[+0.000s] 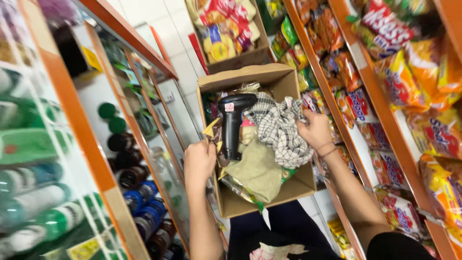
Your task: The person picks up packaged bread from a store shelf, wipes each package with a cloth, scans the barcode with a handheld scanner, and places it back onto the shelf.
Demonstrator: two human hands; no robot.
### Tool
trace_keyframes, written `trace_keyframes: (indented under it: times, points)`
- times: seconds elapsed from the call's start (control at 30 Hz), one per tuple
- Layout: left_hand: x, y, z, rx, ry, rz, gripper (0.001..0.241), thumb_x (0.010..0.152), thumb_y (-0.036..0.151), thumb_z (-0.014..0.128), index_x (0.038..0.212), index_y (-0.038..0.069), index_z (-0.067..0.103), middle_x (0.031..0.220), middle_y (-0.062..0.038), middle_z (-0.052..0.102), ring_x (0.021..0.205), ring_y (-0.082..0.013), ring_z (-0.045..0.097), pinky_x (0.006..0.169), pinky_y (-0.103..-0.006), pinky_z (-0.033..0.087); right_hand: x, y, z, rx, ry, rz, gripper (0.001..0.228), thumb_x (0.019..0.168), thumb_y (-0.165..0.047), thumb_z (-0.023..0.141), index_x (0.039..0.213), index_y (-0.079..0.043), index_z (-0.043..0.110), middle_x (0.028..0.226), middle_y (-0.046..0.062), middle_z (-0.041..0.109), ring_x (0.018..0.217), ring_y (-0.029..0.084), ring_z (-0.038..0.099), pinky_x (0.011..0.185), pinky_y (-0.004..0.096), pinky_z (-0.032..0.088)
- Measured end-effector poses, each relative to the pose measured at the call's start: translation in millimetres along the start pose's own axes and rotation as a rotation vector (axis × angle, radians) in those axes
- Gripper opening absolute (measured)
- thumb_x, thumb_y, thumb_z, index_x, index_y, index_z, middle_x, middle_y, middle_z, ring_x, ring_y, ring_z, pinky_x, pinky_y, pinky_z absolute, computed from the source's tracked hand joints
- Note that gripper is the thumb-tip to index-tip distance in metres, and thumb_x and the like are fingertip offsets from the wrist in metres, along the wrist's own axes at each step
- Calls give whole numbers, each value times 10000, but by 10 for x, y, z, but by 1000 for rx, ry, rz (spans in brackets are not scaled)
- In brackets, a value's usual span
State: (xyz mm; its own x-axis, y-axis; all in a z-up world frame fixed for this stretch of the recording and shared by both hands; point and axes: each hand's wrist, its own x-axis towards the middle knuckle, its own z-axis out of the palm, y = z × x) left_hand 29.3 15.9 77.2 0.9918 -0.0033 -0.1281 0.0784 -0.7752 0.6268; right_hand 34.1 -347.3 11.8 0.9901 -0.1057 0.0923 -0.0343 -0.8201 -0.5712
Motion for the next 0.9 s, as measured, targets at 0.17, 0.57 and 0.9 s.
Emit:
trace_keyframes:
  times: [0.17, 0.57, 0.9]
  points:
    - [390, 389, -597, 14, 2, 79, 311, 920, 229, 585, 819, -44, 694, 806, -314, 648, 824, -488, 665, 816, -557, 526, 500, -542, -674, 64, 16, -42, 187, 837, -182, 710, 855, 3, 687, 601, 189, 596, 514, 304, 621, 519, 414, 491]
    - [1686, 1174, -1239, 73, 77, 175, 316, 914, 241, 625, 767, -34, 682, 761, -308, 629, 774, -479, 662, 752, -547, 535, 1917, -864, -1308, 83, 100, -22, 206, 856, -158, 700, 787, 29, 646, 576, 192, 564, 493, 306, 595, 520, 415, 464]
    - [3091, 1335, -1599, 119, -8, 331, 302, 911, 210, 606, 780, -53, 677, 790, -316, 623, 803, -495, 646, 783, -561, 522, 2840, -954, -1106, 58, 176, 47, 192, 847, -161, 716, 790, 14, 663, 604, 188, 595, 527, 331, 615, 526, 426, 479]
